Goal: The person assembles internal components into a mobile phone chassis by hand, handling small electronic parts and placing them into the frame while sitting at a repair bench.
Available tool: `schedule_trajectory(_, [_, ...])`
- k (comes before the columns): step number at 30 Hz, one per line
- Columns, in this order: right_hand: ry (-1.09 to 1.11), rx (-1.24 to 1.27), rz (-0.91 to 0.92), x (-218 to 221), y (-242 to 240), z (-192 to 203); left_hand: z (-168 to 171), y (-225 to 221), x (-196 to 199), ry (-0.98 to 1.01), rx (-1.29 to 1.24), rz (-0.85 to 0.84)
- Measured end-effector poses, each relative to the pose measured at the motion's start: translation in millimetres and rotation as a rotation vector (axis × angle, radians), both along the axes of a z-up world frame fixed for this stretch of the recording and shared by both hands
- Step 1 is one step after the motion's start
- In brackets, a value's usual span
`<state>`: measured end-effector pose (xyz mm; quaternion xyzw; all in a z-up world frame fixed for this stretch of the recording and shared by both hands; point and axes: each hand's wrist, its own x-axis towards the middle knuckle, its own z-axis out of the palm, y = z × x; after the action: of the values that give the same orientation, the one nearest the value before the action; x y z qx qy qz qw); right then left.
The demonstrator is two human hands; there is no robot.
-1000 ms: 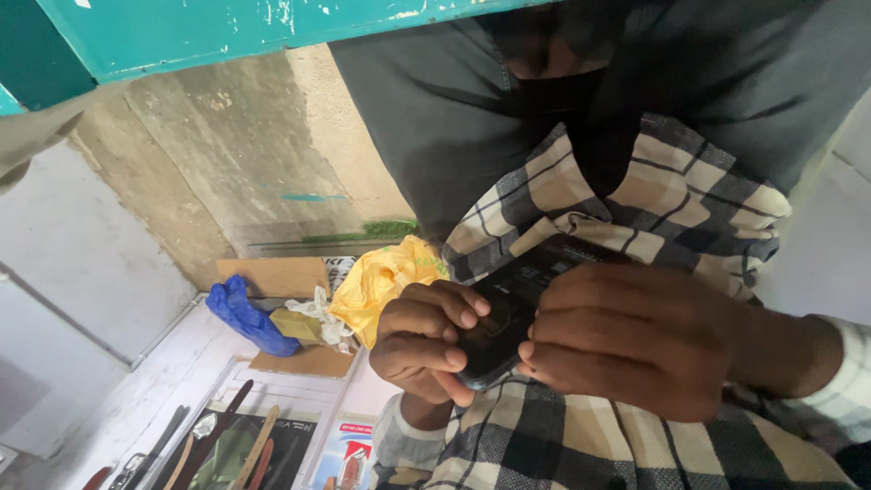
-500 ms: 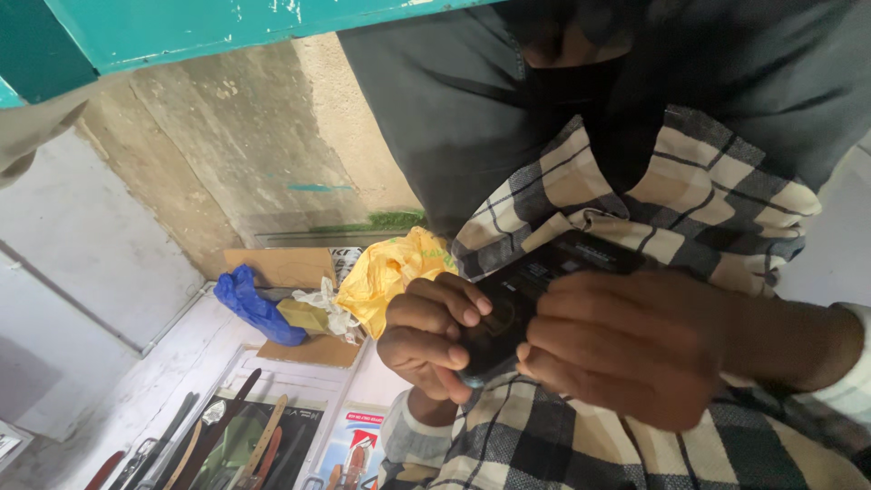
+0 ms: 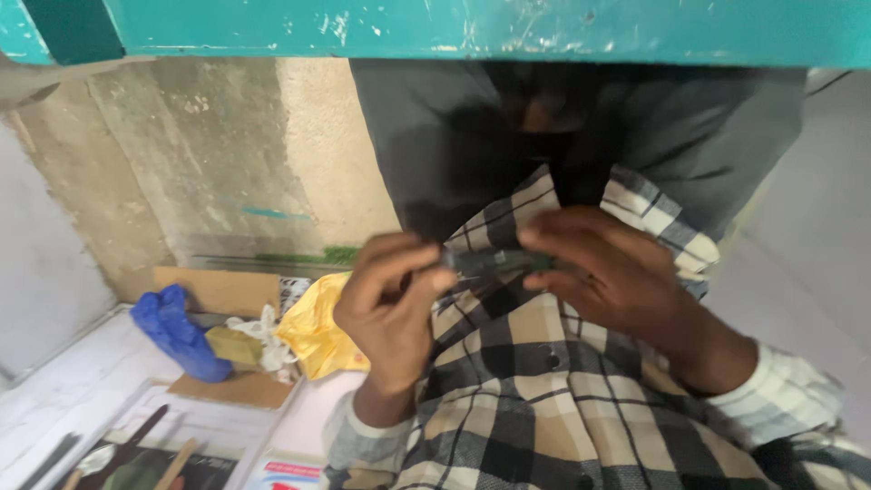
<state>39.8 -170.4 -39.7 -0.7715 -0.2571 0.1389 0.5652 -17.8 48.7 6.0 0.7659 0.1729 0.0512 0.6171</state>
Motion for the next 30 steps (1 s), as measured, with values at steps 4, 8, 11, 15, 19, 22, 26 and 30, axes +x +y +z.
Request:
schedule_trajectory(4, [-0.108, -0.239, 0.053, 3.1, 4.8, -9.3, -4.8, -0.7, 41.8, 0.165, -0.117, 0.118])
schedule_trajectory(8, [-0.094, -0.302, 0.093, 1.1, 9.7, -24.0, -9.6, 7.8, 73.6, 0.263, -0.051, 0.009])
schedule_trajectory(11, [-0.092, -0.209, 0.081, -1.3, 5.2, -25.1, 1.4, 12.7, 86.5, 0.266, -0.100, -0.086])
schedule_trajectory(15, [0.274, 0.222, 0.161, 3.2, -12.2, -7.4, 25.9, 26.2, 93.8, 0.070, -0.088, -0.295])
schedule_trajectory(19, [0.598, 0.439, 0.430, 28.7, -36.6, 20.5, 33.1, 37.8, 91.2, -0.264, -0.263, -0.585])
schedule_trajectory(22, [0.673, 0.297, 0.527, 33.0, -54.4, 30.3, 15.2, 32.9, 69.3, -0.166, -0.417, -0.650])
schedule_trajectory(26, [0.984, 0.197, 0.490, 19.0, -72.1, 27.1, -14.4, 17.6, 16.0, 0.019, -0.448, -0.524])
schedule_trajectory(30, [1.011, 0.226, 0.334, -16.8, -95.7, 13.2, -36.6, 1.8, -37.4, 0.065, -0.461, -0.381])
